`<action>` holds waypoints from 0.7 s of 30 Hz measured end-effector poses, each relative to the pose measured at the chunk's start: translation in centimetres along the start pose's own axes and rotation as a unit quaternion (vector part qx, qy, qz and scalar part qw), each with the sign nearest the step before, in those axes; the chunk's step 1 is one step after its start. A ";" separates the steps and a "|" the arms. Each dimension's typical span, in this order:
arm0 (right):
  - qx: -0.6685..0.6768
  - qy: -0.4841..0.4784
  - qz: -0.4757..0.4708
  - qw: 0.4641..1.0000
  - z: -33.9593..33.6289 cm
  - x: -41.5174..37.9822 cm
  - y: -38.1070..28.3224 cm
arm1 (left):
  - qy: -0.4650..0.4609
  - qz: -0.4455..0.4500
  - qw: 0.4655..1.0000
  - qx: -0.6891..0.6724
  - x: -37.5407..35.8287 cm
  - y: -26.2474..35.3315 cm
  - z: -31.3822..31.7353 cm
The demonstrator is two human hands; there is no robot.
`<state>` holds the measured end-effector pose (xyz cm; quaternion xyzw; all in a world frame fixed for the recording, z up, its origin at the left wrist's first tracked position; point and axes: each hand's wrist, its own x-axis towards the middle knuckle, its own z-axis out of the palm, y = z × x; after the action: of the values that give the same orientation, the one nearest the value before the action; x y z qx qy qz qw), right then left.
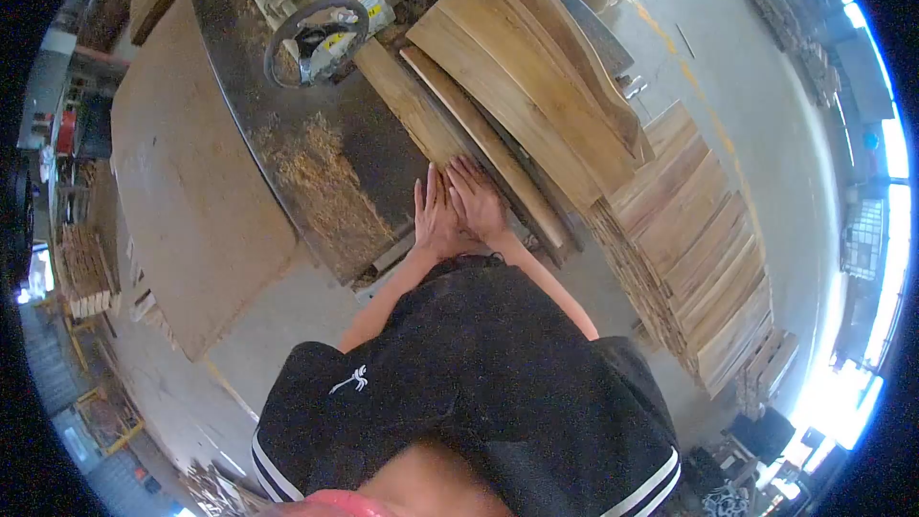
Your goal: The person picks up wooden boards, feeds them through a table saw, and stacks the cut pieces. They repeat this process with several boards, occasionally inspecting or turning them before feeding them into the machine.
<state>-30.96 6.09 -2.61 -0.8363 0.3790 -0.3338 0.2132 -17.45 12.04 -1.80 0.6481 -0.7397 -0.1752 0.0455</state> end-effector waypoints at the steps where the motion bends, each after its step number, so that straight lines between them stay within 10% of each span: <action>1: -0.007 0.010 -0.007 1.000 0.6 0.9 0.4 | -0.005 0.001 1.000 0.005 0.6 -0.5 -1.1; 21: 0.056 -0.042 0.020 0.997 10.8 20.1 3.1 | 0.043 -0.014 0.998 0.038 12.5 -14.5 -9.9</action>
<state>-14.86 -10.31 -4.00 -0.8286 0.3671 -0.3152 0.2818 -2.79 -3.53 0.82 0.6667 -0.7339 -0.1197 0.0506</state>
